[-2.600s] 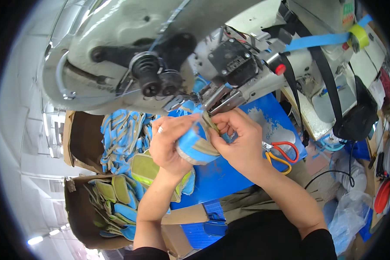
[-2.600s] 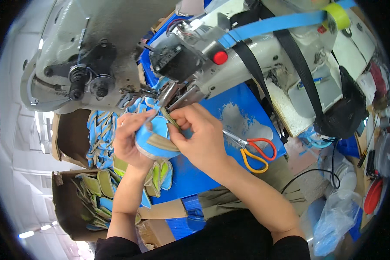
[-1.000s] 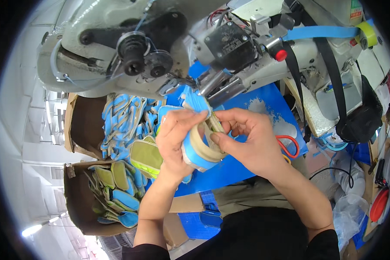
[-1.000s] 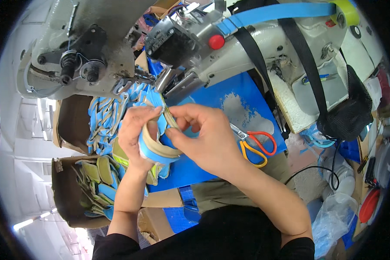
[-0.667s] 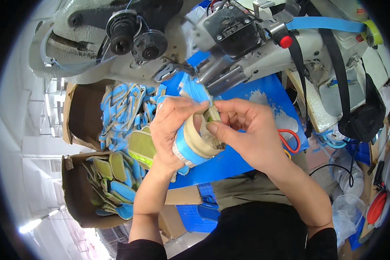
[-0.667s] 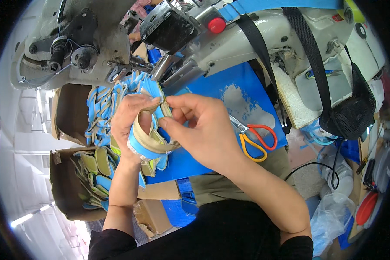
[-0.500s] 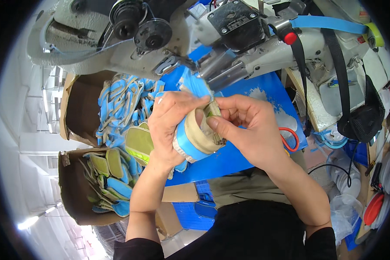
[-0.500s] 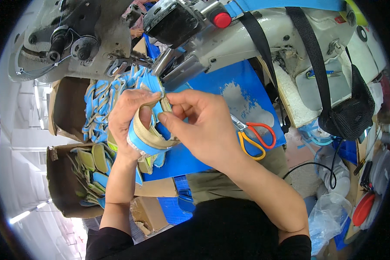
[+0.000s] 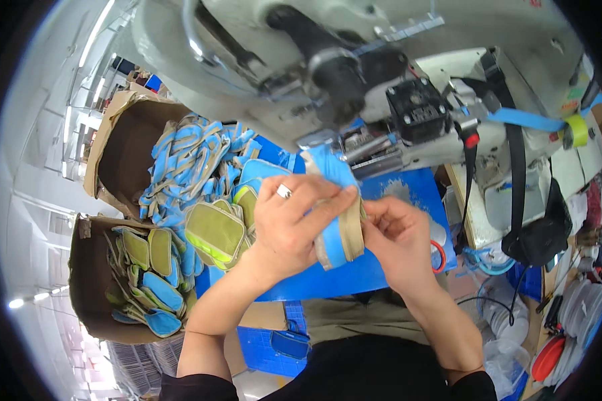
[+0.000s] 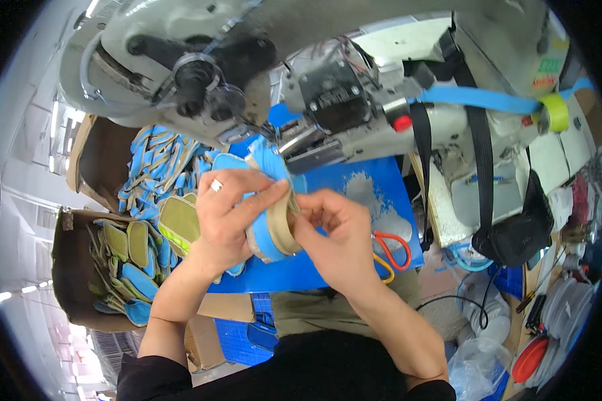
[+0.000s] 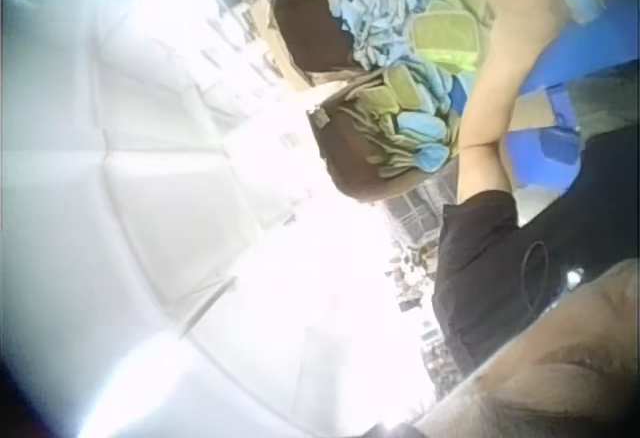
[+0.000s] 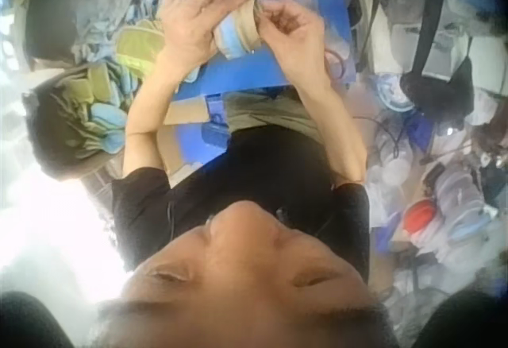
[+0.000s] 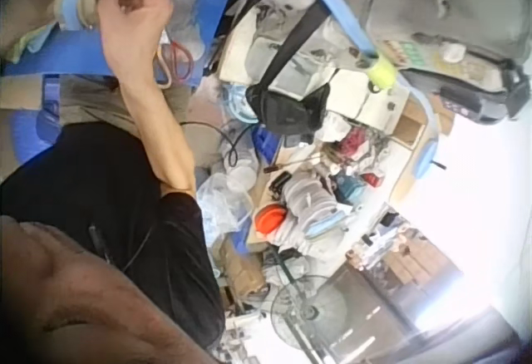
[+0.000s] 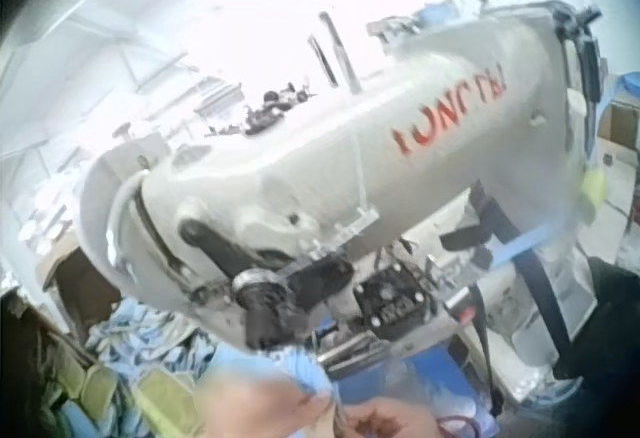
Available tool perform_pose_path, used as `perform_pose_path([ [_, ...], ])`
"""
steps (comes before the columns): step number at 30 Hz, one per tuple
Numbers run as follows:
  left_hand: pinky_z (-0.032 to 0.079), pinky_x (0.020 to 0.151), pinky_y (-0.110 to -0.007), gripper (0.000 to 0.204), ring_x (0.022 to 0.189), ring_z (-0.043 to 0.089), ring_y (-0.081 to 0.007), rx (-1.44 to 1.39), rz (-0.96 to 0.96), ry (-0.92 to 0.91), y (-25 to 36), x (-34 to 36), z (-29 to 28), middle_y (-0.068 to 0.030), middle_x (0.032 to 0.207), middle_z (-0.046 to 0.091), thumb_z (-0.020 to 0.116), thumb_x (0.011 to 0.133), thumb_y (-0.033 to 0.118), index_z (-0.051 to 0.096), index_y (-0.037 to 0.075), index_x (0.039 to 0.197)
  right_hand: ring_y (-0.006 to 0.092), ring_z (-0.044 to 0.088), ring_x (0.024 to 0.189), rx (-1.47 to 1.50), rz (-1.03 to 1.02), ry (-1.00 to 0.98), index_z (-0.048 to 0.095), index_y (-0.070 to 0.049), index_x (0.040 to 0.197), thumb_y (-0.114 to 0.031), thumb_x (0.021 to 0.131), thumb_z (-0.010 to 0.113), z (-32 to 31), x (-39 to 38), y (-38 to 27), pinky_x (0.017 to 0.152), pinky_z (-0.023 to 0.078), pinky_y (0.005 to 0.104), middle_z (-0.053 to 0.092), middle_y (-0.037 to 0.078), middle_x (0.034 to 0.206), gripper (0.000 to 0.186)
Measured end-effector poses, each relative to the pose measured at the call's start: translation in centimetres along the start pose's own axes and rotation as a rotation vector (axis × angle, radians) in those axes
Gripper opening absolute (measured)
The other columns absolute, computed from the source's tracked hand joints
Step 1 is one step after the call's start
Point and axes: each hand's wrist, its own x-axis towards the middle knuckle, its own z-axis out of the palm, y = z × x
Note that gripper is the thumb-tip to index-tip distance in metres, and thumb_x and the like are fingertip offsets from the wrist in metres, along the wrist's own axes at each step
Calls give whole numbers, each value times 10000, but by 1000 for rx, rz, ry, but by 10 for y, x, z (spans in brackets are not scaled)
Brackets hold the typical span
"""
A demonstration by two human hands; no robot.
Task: The person sews a blue and beige fabric pouch using an industrial sewing machine, guiding the material under the needle and trimming excess thread with scissors. They then turn the pouch inside out to reveal a green mesh interior and inspect the finished seam before picking up another pouch to repeat the process.
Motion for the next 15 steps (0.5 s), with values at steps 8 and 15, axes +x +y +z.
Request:
perform_pose_path([
  [8, 424, 753, -354, 430, 859, 659, -185, 100, 23, 22, -20, 15, 1, 1, 1004, 691, 784, 672, 214, 793, 117, 1091, 37, 648, 811, -15, 7, 9, 719, 13, 1104, 25, 962, 700, 7, 27, 1, 684, 502, 209, 714, 5, 895, 144],
  [15, 440, 754, -362, 399, 854, 676, -233, 22, -46, 44, -24, 8, 6, -38, 986, 723, 795, 694, 191, 788, 106, 1083, 54, 665, 788, 20, -5, -16, 722, 19, 1113, 5, 947, 718, 9, 36, 2, 685, 527, 217, 724, 20, 884, 166],
])
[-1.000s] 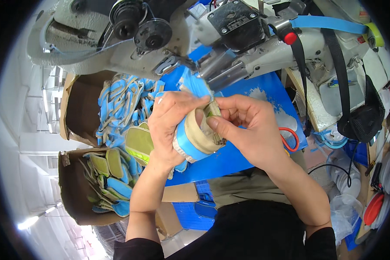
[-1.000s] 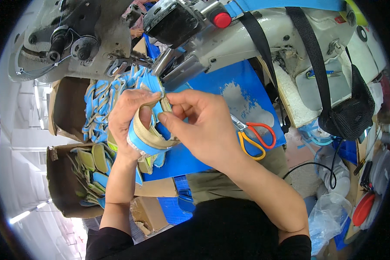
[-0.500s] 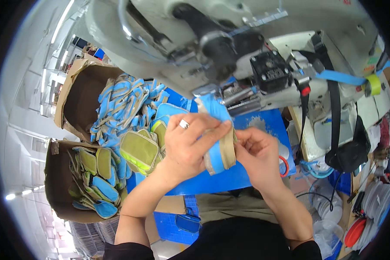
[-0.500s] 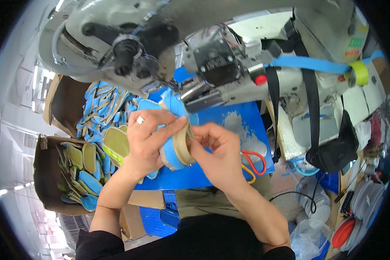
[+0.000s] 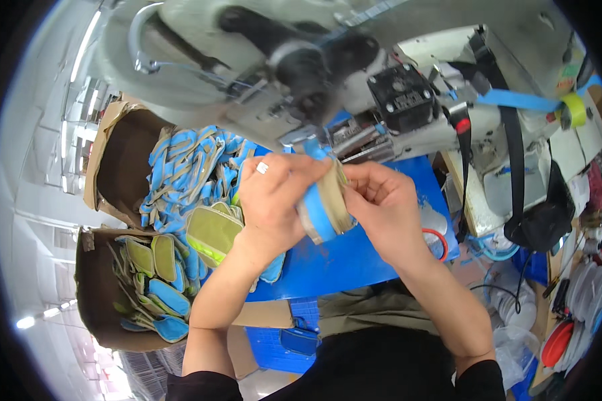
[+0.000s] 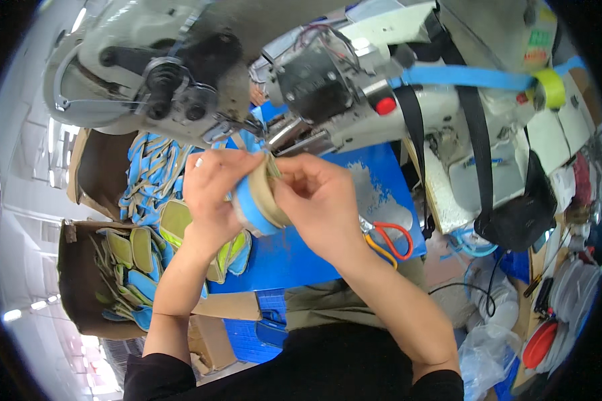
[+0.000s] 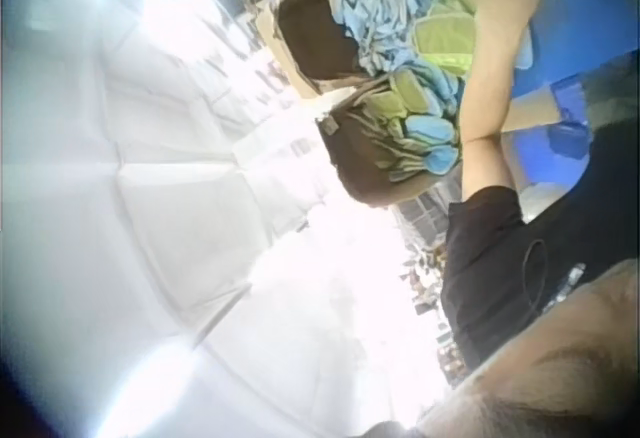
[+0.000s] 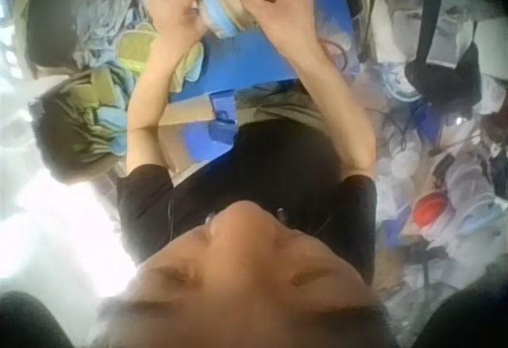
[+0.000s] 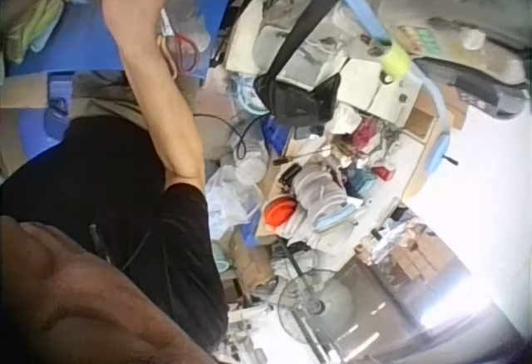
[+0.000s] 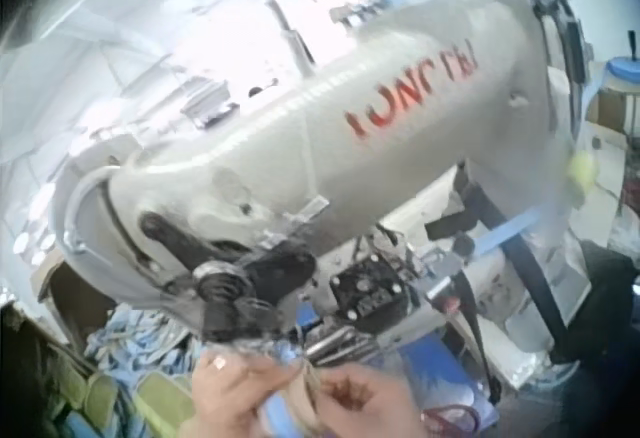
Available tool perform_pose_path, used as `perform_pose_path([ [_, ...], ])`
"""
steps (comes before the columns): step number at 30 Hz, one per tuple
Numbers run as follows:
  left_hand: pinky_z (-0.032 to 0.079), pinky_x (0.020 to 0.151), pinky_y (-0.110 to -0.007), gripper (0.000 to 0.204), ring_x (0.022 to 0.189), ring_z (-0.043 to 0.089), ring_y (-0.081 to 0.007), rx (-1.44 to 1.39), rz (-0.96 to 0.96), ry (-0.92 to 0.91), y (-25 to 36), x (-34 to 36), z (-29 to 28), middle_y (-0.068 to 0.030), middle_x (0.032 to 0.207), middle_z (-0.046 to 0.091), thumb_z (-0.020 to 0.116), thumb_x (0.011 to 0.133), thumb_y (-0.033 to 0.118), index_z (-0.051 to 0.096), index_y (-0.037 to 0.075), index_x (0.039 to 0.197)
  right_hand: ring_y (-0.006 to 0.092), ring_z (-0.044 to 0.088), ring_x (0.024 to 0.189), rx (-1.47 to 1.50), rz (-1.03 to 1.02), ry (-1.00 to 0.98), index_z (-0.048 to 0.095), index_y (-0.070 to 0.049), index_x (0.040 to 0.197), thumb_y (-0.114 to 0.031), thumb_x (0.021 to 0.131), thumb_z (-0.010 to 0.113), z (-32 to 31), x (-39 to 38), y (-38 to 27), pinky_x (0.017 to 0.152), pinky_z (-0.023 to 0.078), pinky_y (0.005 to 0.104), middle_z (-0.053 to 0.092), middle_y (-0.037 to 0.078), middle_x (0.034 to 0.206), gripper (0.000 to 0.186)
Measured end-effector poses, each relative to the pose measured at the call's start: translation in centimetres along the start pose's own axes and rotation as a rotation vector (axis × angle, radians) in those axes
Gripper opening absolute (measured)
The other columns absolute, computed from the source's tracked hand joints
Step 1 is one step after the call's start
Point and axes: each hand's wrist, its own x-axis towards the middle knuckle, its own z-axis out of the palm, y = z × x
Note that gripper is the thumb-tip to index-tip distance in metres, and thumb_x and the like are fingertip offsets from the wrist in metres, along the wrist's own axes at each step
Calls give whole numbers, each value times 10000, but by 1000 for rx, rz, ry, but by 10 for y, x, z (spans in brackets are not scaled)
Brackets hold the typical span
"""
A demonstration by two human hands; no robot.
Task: The person sews a blue and beige fabric pouch using an industrial sewing machine, guiding the material under the needle and trimming excess thread with scissors. They then turn the pouch inside out to reveal a green mesh interior and inspect the finished seam before picking up another pouch to repeat the process.
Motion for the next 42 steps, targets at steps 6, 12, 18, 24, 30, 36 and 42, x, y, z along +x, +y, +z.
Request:
perform_pose_path([
  [6, 519, 867, -364, 270, 932, 695, -272, -546, -446, -88, -6, -7, 0, -119, 1002, 749, 748, 910, 207, 761, 15, 1099, 85, 673, 774, -76, -39, -14, 762, 26, 1079, -66, 927, 778, -3, 3, 1, 707, 546, 254, 741, 50, 866, 179],
  [12, 481, 882, -329, 303, 961, 634, -182, -548, -326, -136, -8, -3, -4, -80, 1026, 689, 608, 1057, 243, 761, -9, 1127, 78, 677, 783, 5, -20, -11, 769, 32, 1075, -57, 930, 776, -6, 3, 8, 689, 538, 243, 758, 64, 886, 170],
  [18, 454, 840, -381, 358, 951, 659, -251, -210, -110, -143, -5, -3, -8, -77, 1037, 708, 746, 864, 248, 758, 63, 1170, 62, 669, 758, 9, -16, 29, 758, 36, 1052, -41, 954, 747, -2, 1, 9, 658, 528, 227, 756, 55, 882, 125],
  [24, 418, 776, -370, 401, 904, 655, -204, 76, 62, -88, 1, 0, -6, 2, 997, 686, 784, 743, 263, 771, 130, 1121, 52, 667, 772, -4, 15, 72, 753, 39, 1063, -15, 968, 710, 0, -3, 9, 660, 524, 221, 755, 39, 898, 118],
  [30, 408, 761, -343, 345, 872, 650, -135, 165, 103, 7, -3, 0, -2, 50, 968, 674, 739, 746, 164, 784, 169, 1088, 44, 669, 777, 2, -7, 114, 762, 41, 1084, -13, 975, 700, 6, -1, 5, 695, 526, 212, 764, 49, 917, 137],
  [36, 477, 851, -364, 369, 944, 700, -216, 124, -5, -3, -3, -12, 2, -39, 1072, 739, 779, 759, 132, 787, 149, 1127, 50, 671, 767, 1, -55, 228, 770, 50, 1081, -29, 963, 725, 15, 2, 8, 694, 528, 212, 765, 55, 894, 149],
  [42, 510, 954, -323, 241, 1046, 668, -187, -1334, -1079, 363, 30, -46, 14, -77, 1120, 719, 657, 990, 112, 702, 48, 1218, 64, 673, 791, -188, -108, 233, 779, 33, 1091, -41, 915, 771, 11, 4, 11, 703, 536, 246, 767, 54, 902, 191],
])
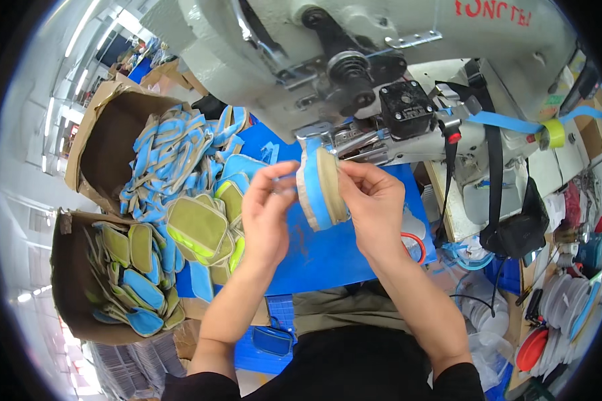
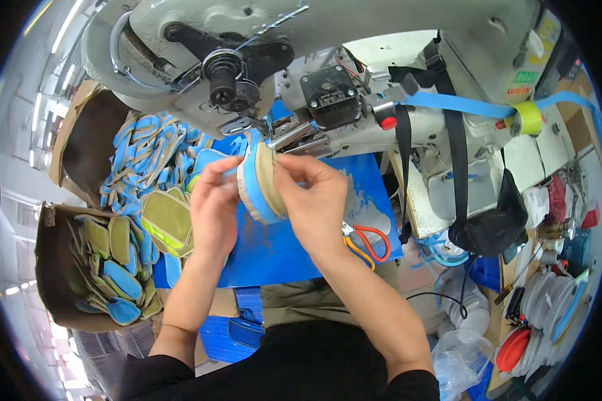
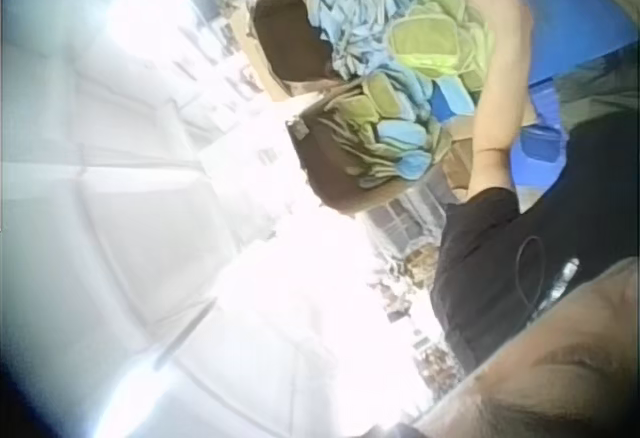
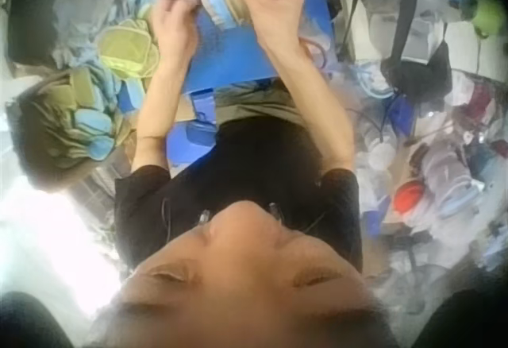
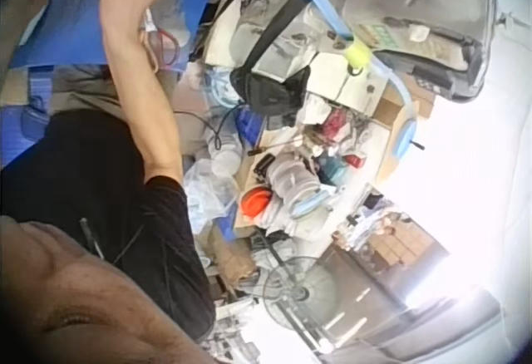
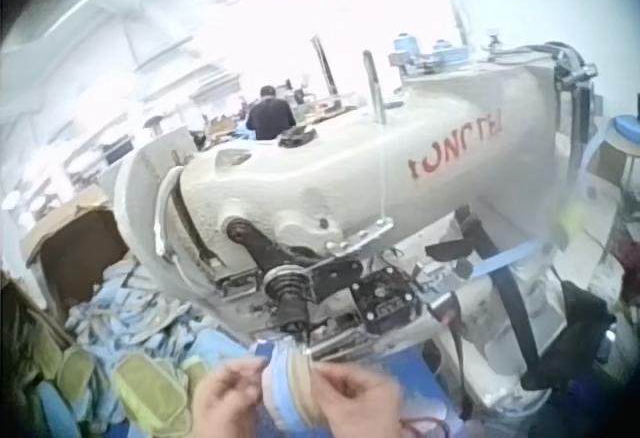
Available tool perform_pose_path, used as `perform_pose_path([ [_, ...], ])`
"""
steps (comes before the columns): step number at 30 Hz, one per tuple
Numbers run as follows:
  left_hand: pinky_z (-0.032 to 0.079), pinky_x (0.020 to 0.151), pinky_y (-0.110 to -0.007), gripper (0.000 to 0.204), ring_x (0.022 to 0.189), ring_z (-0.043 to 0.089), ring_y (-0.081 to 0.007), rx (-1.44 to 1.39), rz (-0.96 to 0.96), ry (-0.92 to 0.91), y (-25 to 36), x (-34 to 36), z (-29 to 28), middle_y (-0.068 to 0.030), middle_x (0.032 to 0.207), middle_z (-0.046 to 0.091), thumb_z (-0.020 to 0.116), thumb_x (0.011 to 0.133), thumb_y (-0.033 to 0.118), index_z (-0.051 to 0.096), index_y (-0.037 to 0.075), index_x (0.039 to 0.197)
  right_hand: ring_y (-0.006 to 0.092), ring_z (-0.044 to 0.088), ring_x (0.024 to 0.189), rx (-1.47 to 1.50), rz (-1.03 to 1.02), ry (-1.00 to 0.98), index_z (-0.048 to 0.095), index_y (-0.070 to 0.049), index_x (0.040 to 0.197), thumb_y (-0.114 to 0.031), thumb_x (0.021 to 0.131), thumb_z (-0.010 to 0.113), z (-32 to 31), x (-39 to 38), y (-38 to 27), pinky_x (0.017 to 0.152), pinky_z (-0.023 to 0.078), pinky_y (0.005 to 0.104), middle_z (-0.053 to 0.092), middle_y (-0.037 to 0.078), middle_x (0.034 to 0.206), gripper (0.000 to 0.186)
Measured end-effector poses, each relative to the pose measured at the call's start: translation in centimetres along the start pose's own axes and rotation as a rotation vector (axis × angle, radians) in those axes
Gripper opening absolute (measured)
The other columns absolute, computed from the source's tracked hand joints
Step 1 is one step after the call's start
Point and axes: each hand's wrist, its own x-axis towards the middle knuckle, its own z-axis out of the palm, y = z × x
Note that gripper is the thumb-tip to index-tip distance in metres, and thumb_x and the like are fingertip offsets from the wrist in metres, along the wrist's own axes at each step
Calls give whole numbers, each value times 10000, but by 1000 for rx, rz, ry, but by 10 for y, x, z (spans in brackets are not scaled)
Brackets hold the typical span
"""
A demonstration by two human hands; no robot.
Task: The person sews a blue and beige fabric pouch using an industrial sewing machine, guiding the material under the needle and trimming excess thread with scissors. They then turn the pouch inside out to reveal a green mesh interior and inspect the finished seam before picking up another pouch to repeat the process.
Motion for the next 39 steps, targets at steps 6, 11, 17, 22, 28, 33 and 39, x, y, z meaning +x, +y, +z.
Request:
perform_pose_path([
  [6, 532, 841, -270, 249, 940, 672, -96, 150, -67, -194, 5, 12, 6, -38, 1057, 749, 700, 1027, 210, 718, 11, 1176, 149, 695, 835, -332, -303, -8, 751, -32, 1025, -39, 831, 809, -1, -7, 6, 734, 534, 322, 731, 54, 896, 203],
  [11, 566, 796, -265, 228, 885, 709, -92, 19, -234, -183, 21, 21, 9, -50, 1027, 773, 721, 1015, 197, 748, 24, 1162, 270, 691, 840, -459, -578, 41, 687, -63, 978, -45, 777, 820, -1, -7, 23, 713, 536, 372, 677, 75, 908, 242],
  [17, 573, 810, -276, 220, 885, 714, -95, 223, -150, -234, 25, 26, -3, -34, 1018, 769, 718, 1019, 203, 744, 37, 1160, 287, 681, 827, -628, -728, 97, 673, -73, 962, -45, 759, 820, -4, -4, 31, 700, 535, 388, 671, 72, 901, 252],
  [22, 595, 864, -324, 263, 956, 727, -146, -33, -402, -244, 31, 28, 4, -74, 1090, 756, 696, 1030, 220, 702, 22, 1204, 286, 682, 798, -504, -679, 111, 697, -66, 954, -45, 776, 834, -2, -3, 28, 669, 523, 381, 681, 69, 869, 225],
  [28, 609, 905, -367, 347, 1041, 733, -219, -381, -604, -332, 32, 33, -1, -132, 1166, 734, 665, 1043, 253, 648, -1, 1280, 292, 689, 748, -416, -609, 85, 714, -43, 924, -33, 795, 828, -3, -2, 25, 634, 515, 380, 686, 102, 832, 173],
  [33, 613, 847, -333, 290, 957, 738, -159, -35, -368, -201, 14, 24, 11, -98, 1123, 751, 741, 984, 138, 661, 25, 1239, 287, 699, 756, -418, -594, 38, 712, -43, 934, -15, 797, 817, -10, -1, 25, 645, 525, 373, 688, 110, 837, 174],
  [39, 602, 797, -285, 279, 886, 728, -113, 143, -121, -171, 4, 26, 19, -79, 1043, 768, 798, 922, 49, 686, 12, 1174, 274, 712, 749, -425, -588, 47, 716, -43, 938, 11, 774, 824, -11, 1, 28, 656, 537, 356, 694, 107, 832, 204],
])
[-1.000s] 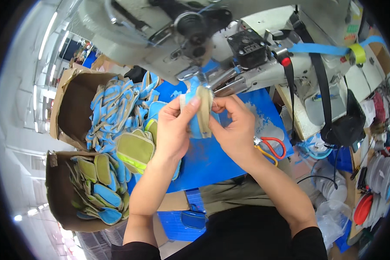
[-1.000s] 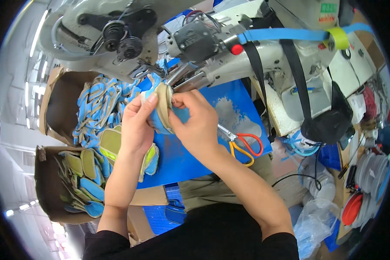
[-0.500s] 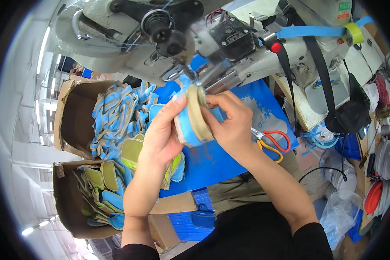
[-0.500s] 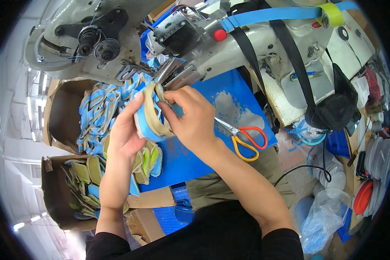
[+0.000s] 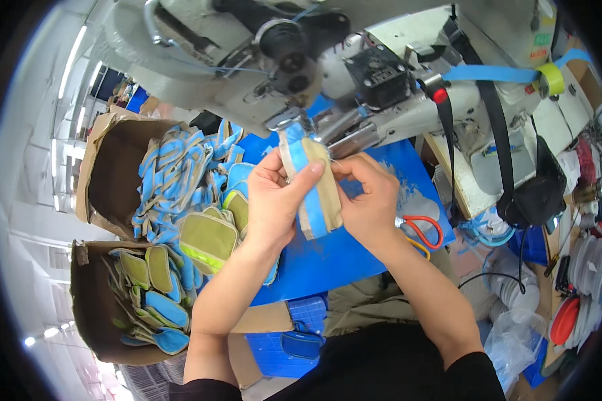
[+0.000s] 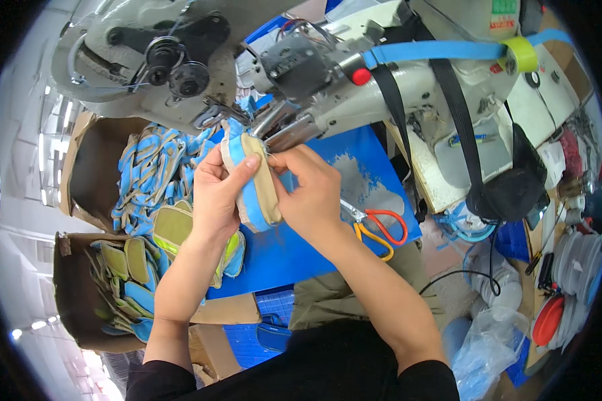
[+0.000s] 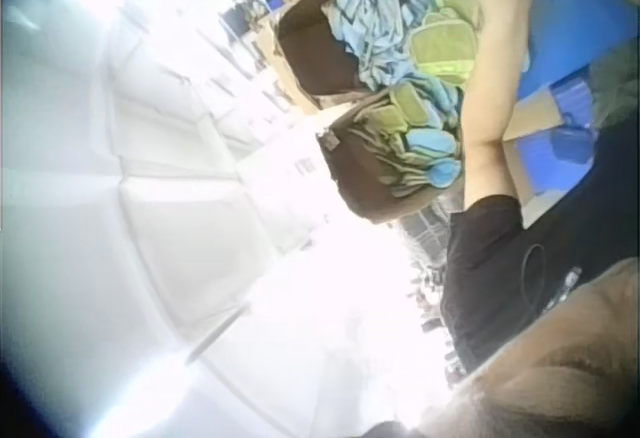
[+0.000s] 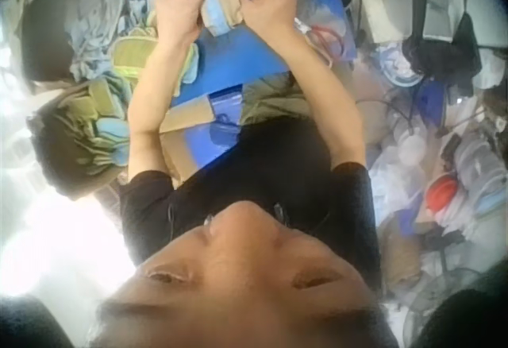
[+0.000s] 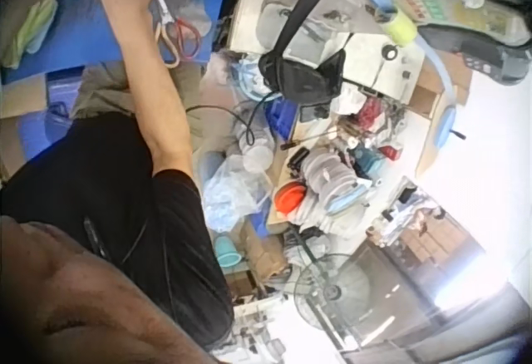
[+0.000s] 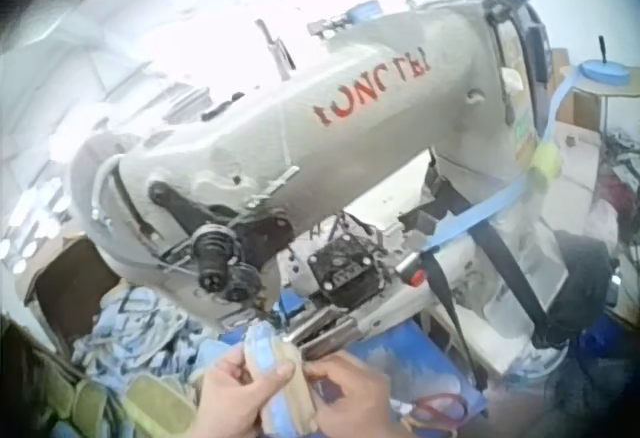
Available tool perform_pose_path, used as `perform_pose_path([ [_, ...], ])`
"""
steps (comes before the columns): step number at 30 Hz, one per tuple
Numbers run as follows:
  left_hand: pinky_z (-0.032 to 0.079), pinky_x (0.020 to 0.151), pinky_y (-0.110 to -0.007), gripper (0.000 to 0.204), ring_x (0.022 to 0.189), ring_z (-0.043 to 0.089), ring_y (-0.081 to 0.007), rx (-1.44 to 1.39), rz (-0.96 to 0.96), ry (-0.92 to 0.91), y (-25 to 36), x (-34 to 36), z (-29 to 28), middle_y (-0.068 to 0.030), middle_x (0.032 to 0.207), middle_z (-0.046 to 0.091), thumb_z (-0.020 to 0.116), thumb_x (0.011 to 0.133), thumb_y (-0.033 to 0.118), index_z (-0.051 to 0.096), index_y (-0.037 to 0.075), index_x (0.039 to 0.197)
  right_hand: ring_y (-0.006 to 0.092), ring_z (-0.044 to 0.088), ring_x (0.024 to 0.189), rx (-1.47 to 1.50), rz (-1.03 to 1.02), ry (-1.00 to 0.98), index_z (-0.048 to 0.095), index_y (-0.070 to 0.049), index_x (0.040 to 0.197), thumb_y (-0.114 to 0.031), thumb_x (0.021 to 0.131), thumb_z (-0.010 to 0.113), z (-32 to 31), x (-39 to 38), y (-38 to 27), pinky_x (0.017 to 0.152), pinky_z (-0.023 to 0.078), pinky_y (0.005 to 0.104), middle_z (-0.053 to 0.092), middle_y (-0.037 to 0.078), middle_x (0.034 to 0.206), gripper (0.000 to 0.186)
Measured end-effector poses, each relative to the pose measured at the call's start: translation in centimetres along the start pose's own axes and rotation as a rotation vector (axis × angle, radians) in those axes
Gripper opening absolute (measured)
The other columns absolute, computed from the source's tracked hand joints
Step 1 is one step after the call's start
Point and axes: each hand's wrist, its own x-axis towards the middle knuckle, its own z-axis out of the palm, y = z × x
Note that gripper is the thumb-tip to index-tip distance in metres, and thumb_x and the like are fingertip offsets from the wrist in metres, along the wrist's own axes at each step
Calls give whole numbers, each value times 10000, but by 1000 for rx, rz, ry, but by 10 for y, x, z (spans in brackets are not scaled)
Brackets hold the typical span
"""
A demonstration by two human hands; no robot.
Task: The person sews a blue and beige fabric pouch using an industrial sewing machine, guiding the material under the needle and trimming excess thread with scissors. They then turn the pouch inside out to reveal a green mesh interior and inspect the finished seam before picking up another pouch to repeat the process.
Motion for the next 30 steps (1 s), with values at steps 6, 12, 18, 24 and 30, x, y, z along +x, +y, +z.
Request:
perform_pose_path([
  [6, 593, 803, -274, 289, 897, 726, -107, 29, 39, 10, 0, 0, 2, -82, 1045, 775, 803, 903, 17, 688, 2, 1168, 230, 712, 725, -54, 50, -44, 725, -33, 933, 27, 787, 813, -7, -1, -11, 660, 538, 332, 695, 97, 814, 180],
  [12, 590, 820, -275, 323, 917, 729, -108, 39, 7, 27, 7, 9, 4, -78, 1048, 777, 815, 883, 7, 663, 0, 1168, 135, 692, 733, 107, 247, -40, 752, -19, 980, 17, 838, 801, -3, 5, -17, 684, 539, 289, 724, 74, 828, 154],
  [18, 605, 819, -287, 398, 904, 733, -116, 11, 70, -48, 5, 13, -1, -78, 1058, 757, 831, 868, 5, 619, 11, 1205, 94, 669, 736, 110, 335, -80, 764, -13, 1009, -13, 848, 810, -4, 10, -18, 704, 541, 269, 740, 54, 838, 168],
  [24, 601, 814, -278, 409, 898, 735, -115, 61, 105, -56, 7, 13, 1, -72, 1049, 761, 841, 852, 4, 622, 10, 1197, 82, 656, 744, 166, 318, -99, 766, -13, 1037, -18, 850, 813, -6, 10, -16, 710, 535, 262, 732, 23, 847, 193],
  [30, 598, 769, -271, 368, 841, 733, -110, 111, 77, -29, 13, 13, 3, -63, 995, 764, 846, 839, 7, 642, 10, 1147, 48, 639, 751, 272, 448, -169, 743, 14, 1082, -16, 914, 776, -13, 12, -25, 699, 520, 231, 715, -4, 859, 174],
])
